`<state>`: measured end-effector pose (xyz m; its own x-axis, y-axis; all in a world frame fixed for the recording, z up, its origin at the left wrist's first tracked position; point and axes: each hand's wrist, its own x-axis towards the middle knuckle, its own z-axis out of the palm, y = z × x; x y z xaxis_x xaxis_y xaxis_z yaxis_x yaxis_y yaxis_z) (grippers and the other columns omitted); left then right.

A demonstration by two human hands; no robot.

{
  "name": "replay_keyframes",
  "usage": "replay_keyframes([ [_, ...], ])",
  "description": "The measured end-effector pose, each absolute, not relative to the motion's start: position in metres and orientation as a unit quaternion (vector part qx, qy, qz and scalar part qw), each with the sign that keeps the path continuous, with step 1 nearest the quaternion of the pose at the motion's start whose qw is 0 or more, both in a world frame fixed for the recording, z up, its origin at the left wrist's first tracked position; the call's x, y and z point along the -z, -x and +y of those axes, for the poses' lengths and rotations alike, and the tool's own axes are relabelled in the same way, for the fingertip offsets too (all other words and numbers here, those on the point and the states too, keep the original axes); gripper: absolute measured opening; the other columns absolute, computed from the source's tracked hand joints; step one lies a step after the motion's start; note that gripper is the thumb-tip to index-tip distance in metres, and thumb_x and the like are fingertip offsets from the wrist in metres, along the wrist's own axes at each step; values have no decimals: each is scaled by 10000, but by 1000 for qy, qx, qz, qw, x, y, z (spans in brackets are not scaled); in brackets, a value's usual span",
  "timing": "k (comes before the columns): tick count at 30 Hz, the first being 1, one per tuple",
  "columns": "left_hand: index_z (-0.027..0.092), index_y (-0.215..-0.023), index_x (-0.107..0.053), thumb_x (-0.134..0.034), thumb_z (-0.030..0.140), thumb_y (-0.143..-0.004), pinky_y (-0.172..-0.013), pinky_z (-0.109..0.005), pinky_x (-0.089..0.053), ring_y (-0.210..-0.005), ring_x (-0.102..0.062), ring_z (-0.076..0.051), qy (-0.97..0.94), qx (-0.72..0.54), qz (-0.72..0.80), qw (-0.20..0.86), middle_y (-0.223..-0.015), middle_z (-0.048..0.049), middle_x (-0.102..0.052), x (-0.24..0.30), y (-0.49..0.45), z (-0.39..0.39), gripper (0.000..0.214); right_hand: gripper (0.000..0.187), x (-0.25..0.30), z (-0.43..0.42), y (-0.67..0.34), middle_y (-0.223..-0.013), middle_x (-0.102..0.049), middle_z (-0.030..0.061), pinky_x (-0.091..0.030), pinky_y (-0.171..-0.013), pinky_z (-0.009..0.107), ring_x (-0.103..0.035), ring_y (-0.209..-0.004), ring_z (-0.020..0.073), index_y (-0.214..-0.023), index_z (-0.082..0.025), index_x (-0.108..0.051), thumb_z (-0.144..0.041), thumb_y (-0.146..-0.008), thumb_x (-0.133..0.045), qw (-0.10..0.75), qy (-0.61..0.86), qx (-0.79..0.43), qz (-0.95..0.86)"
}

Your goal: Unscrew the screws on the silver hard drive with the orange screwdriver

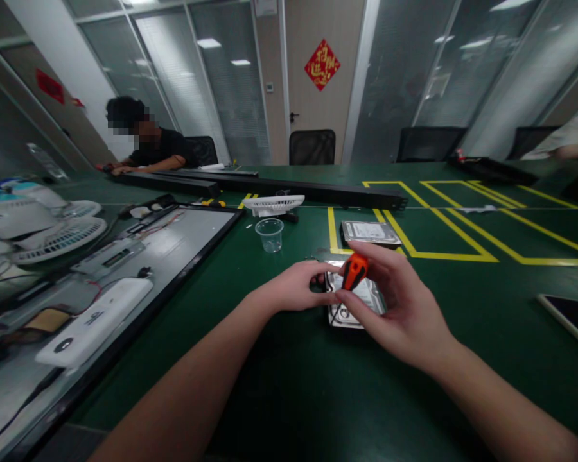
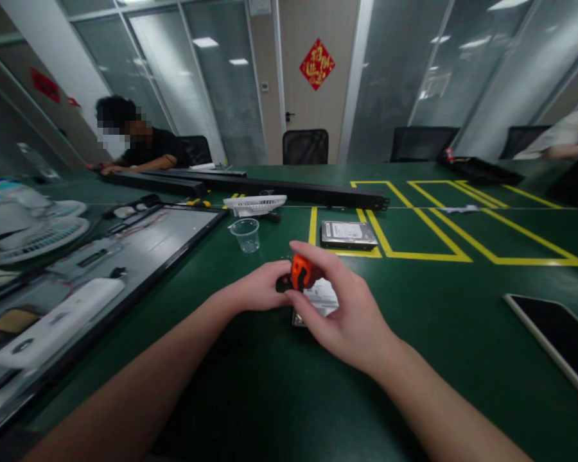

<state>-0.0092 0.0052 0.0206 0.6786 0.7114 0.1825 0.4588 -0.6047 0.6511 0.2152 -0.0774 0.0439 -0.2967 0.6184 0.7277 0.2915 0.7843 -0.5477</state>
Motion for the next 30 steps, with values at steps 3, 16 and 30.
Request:
replay_keyframes([
  [3,231,-1368,-790,-868,502,-943,-910,-397,-577,-1009,-733,-284,-871,-218,334,289,-1187,-91,-809,-22,9,5,511,747,-44,-78,-215,-1425,-722,66,-660,-1022,429,-772,-1241,275,-1646,-403,-523,-173,-995,-806,521,292,-169,-784],
  [16,226,-1397,-764,-853,520,-958,-1000,-430,-578,-1113,-738,-313,-873,-211,337,281,-1266,-108,-787,-16,11,8,535,696,-47,-77,-215,-1429,-746,44,-639,-1061,404,-774,-1215,251,-1586,-402,-582,-214,-976,-860,526,299,-138,-784],
  [30,217,-1360,-776,-872,503,-944,-930,-403,-559,-1024,-712,-283,-874,-222,323,288,-1189,-96,-773,-15,11,8,514,724,-47,-79,-216,-1454,-745,45,-621,-1085,438,-777,-1222,265,-1636,-434,-557,-161,-1001,-771,513,291,-161,-792],
])
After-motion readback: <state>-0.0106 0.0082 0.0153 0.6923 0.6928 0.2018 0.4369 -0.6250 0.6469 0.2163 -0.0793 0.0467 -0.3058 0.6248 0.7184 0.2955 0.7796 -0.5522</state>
